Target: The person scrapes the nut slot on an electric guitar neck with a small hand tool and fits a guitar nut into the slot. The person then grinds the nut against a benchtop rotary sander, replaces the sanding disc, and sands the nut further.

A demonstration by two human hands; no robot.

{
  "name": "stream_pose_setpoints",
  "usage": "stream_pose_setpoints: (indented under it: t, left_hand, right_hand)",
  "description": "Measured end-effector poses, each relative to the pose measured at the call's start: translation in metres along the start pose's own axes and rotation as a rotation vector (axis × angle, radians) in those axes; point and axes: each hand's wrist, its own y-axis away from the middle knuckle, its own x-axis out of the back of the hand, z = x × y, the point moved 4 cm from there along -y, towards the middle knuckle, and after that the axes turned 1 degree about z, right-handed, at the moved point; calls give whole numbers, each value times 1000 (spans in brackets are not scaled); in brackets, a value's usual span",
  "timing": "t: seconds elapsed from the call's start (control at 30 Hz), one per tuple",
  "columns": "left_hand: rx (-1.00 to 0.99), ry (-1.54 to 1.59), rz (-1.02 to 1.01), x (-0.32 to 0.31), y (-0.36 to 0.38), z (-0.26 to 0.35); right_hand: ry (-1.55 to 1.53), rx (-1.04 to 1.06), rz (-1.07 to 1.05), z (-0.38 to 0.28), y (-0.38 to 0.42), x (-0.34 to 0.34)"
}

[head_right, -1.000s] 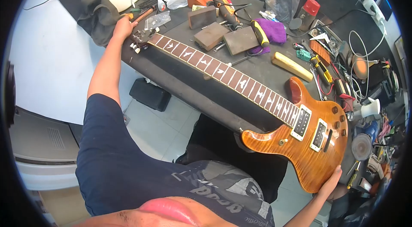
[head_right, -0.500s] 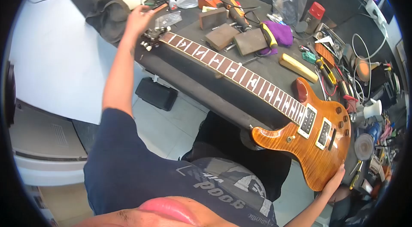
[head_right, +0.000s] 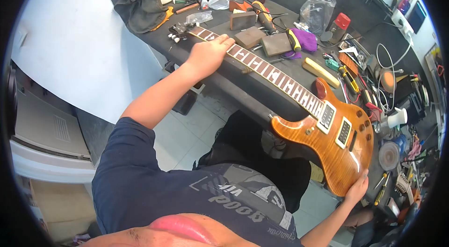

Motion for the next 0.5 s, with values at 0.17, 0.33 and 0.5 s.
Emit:
stream_pose_setpoints:
  t: [0.17,0.33,0.5]
  left_hand:
    - [93,47,86,38,7,-5]
    - [49,65,38,15,4,-75]
    - [113,36,-28,4,11,-105]
  right_hand:
    - [-130,6,21,-59,27,-31]
    - [59,99,89,-116,58,-63]
    - [242,53,123,-158,81,-75]
